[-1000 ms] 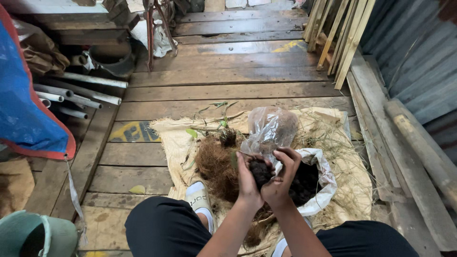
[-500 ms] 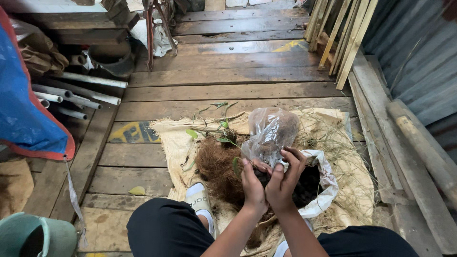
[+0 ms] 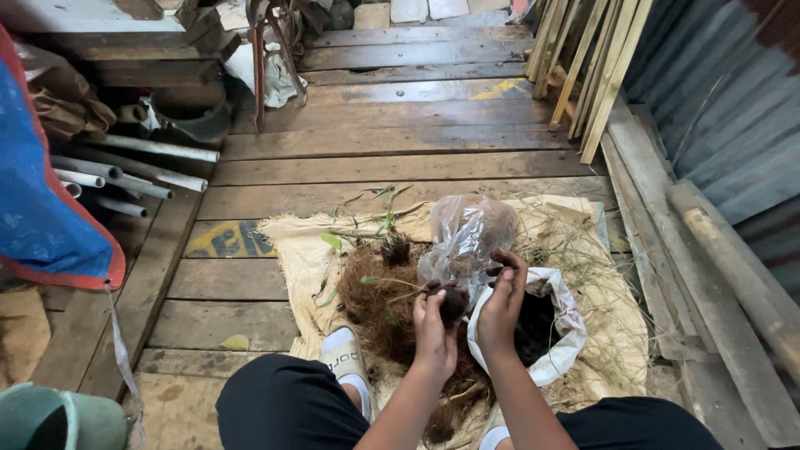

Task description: The person sits on a wooden floor and repeatedly packs soil around small plant seedlings by hand. They scoop soil from a white sack, wrap it around the root ball of each seedling, and place the wrapped seedling into a clear plastic bag.

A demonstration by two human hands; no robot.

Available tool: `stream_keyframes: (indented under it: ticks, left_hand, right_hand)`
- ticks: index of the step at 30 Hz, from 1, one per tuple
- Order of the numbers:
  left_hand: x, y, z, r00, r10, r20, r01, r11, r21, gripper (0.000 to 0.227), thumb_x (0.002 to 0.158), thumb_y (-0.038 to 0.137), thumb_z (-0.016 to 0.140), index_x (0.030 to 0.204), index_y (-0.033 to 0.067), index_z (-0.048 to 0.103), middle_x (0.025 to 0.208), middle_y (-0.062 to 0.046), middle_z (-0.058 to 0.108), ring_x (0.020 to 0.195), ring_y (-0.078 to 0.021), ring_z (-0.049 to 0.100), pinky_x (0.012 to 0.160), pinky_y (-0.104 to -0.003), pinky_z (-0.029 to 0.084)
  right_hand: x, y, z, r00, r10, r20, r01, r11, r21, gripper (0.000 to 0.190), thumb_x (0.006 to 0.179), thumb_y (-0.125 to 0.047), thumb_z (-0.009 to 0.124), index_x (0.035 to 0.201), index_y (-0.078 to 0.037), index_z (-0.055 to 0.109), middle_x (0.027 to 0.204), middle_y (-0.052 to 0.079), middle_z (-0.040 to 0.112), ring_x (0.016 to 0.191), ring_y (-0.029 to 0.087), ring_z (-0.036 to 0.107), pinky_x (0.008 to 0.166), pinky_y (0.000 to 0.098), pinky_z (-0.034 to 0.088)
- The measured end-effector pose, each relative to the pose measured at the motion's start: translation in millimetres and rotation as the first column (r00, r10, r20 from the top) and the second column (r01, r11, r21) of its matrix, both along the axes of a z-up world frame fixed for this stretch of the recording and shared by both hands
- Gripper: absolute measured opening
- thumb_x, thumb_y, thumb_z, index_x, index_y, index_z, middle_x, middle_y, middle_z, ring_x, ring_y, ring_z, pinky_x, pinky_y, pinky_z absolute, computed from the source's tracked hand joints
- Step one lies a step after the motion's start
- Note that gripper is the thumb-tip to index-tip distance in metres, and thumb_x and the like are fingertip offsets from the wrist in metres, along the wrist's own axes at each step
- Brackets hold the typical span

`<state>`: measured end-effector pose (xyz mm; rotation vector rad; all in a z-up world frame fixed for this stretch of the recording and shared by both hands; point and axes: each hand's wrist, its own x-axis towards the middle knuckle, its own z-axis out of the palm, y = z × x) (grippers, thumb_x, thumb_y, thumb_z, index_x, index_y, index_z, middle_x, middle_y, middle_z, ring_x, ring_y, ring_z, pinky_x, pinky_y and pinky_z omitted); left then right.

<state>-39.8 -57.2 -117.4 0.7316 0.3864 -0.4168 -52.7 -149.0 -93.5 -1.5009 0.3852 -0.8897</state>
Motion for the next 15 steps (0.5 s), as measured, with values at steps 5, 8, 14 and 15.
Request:
stream_keyframes:
  ticks: [5,8,14,15]
  left_hand:
    - [9,6,-15,0.996,0.006,0.086,-0.002,0.999,-0.046,0.041,0.089,0.018,0.078,0.121,0.0027,0.058,0.103,-0.011,0.068,0.088,-0.0193,0.072,0.081,-0.034,0.062]
    - [14,10,-17,1.000,-0.012,0.016,0.014,0.994,-0.107,0.038,0.088,0.019,0.080,0.116,0.0054,0.060,0.099,-0.010,0.066,0.082,-0.0188,0.070,0.073,-0.034,0.062]
    - [26,12,-13,0.963,0.040,-0.265,-0.104,0.968,-0.230,0.024,0.085,0.026,0.071,0.099,0.0124,0.057,0.089,-0.006,0.070,0.078,-0.0203,0.071,0.072,-0.036,0.064]
    - [27,14,-14,0.949,0.037,-0.313,-0.111,0.969,-0.222,0.022,0.086,0.030,0.068,0.096,0.0146,0.058,0.085,-0.003,0.069,0.074,-0.0186,0.069,0.069,-0.036,0.065]
  right_hand:
    - [2,-8,-5,0.996,0.040,0.081,-0.059,0.969,0.242,0.032,0.113,-0.026,0.037,0.130,-0.005,0.054,0.122,0.008,0.061,0.114,0.018,0.057,0.102,0.0331,0.044]
    - [3,-9,-5,0.997,0.047,0.059,-0.060,0.969,0.241,0.030,0.112,-0.025,0.039,0.126,-0.005,0.056,0.118,0.007,0.064,0.107,0.016,0.058,0.093,0.0314,0.046]
    - [3,-18,-13,0.993,0.109,0.043,-0.117,0.951,0.286,0.034,0.113,-0.030,0.036,0.122,-0.006,0.058,0.108,0.009,0.067,0.096,0.017,0.062,0.084,0.0321,0.050]
    - [4,-20,-15,0.991,0.124,0.056,-0.135,0.941,0.310,0.036,0.113,-0.031,0.034,0.121,-0.006,0.058,0.106,0.009,0.068,0.095,0.018,0.063,0.083,0.0325,0.051]
